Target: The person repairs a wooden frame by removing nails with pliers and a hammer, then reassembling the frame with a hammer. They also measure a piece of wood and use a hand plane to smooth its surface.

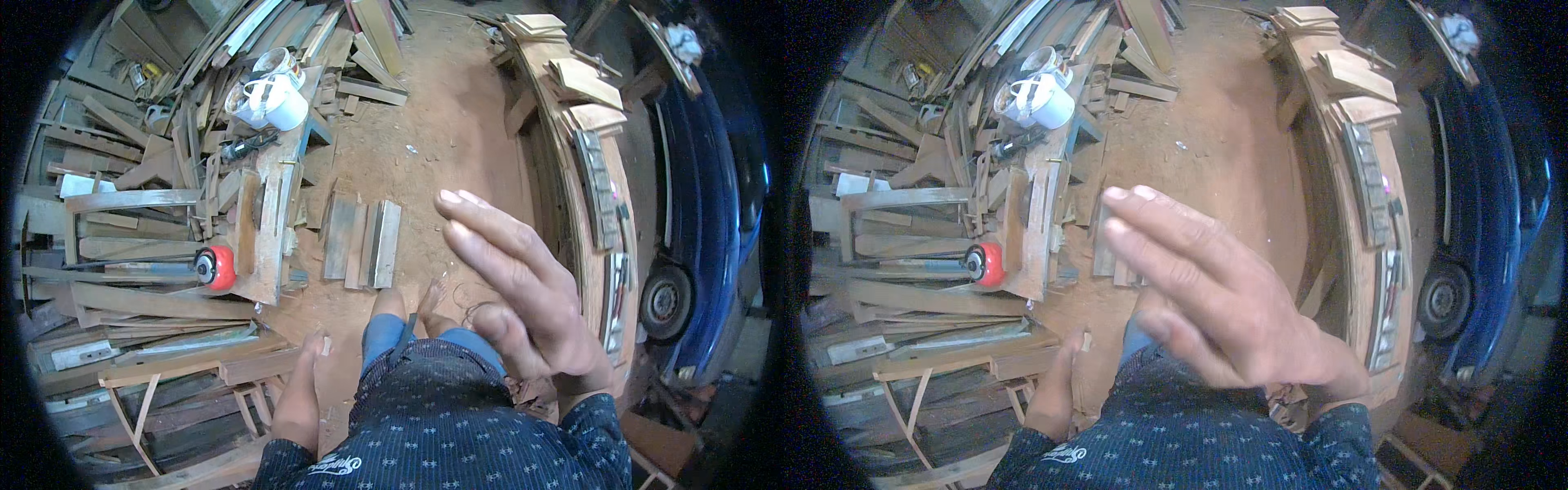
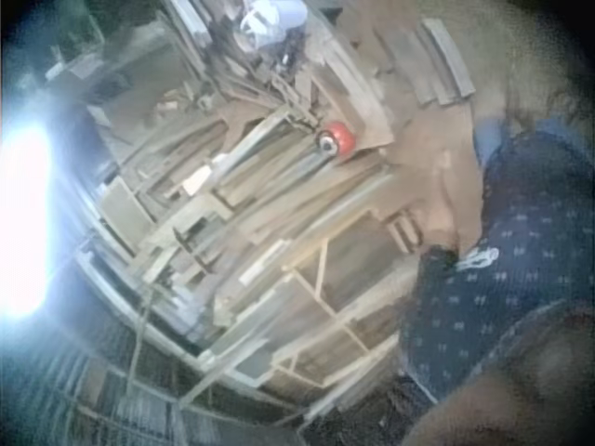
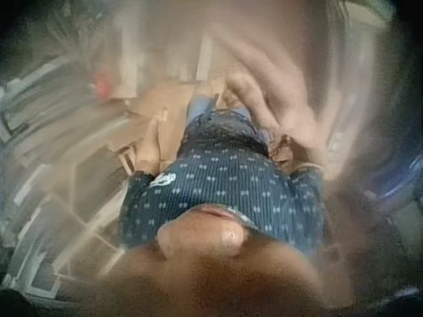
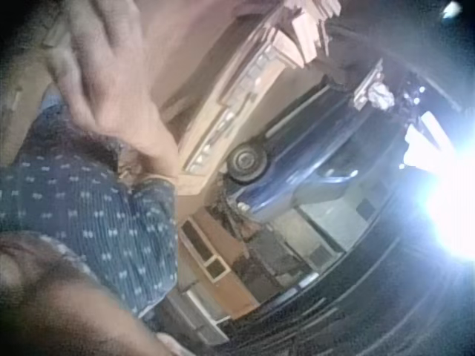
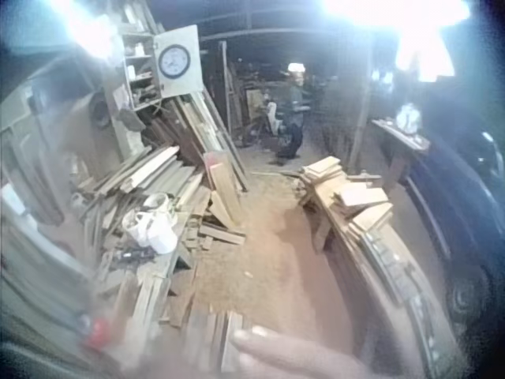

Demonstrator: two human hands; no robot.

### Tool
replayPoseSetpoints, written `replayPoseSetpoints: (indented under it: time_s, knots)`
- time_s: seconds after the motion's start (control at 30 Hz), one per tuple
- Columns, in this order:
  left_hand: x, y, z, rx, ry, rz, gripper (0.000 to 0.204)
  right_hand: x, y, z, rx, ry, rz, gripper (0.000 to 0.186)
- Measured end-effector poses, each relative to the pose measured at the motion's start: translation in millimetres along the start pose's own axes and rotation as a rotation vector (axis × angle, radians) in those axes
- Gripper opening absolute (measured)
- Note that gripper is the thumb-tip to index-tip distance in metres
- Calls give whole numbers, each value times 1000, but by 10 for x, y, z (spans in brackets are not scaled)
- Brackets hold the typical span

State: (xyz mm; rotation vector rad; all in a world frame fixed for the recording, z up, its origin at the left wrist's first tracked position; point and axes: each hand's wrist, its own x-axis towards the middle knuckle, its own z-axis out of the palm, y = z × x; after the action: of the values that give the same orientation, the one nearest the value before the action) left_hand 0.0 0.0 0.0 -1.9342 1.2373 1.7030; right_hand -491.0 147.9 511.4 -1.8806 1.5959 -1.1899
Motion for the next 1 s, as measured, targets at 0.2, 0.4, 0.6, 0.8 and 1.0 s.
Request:
replayPoseSetpoints:
  time_s: [0.2, 0.4, 0.6, 0.8, 1.0]
  knots:
    - [728, 671, 183, -86, 104, 174, 26, 803, 608, -609, 14, -177, 22, 49]
    - [1361, 1679, 45, -176, 119, 138, 21, 1449, 1324, -949, 45, -462, 159, 42]
    - [1659, 3326, 224, 5, 125, 253, 17, 2243, 2159, -1074, 28, -563, 282, 43]
    - [1698, 4480, 526, -184, 19, 338, 20, 2891, 2967, -939, 257, -503, 464, 47]
    - [1958, 4768, 525, -7, 152, 363, 25, 2249, 4522, -136, 210, -313, 898, 47]
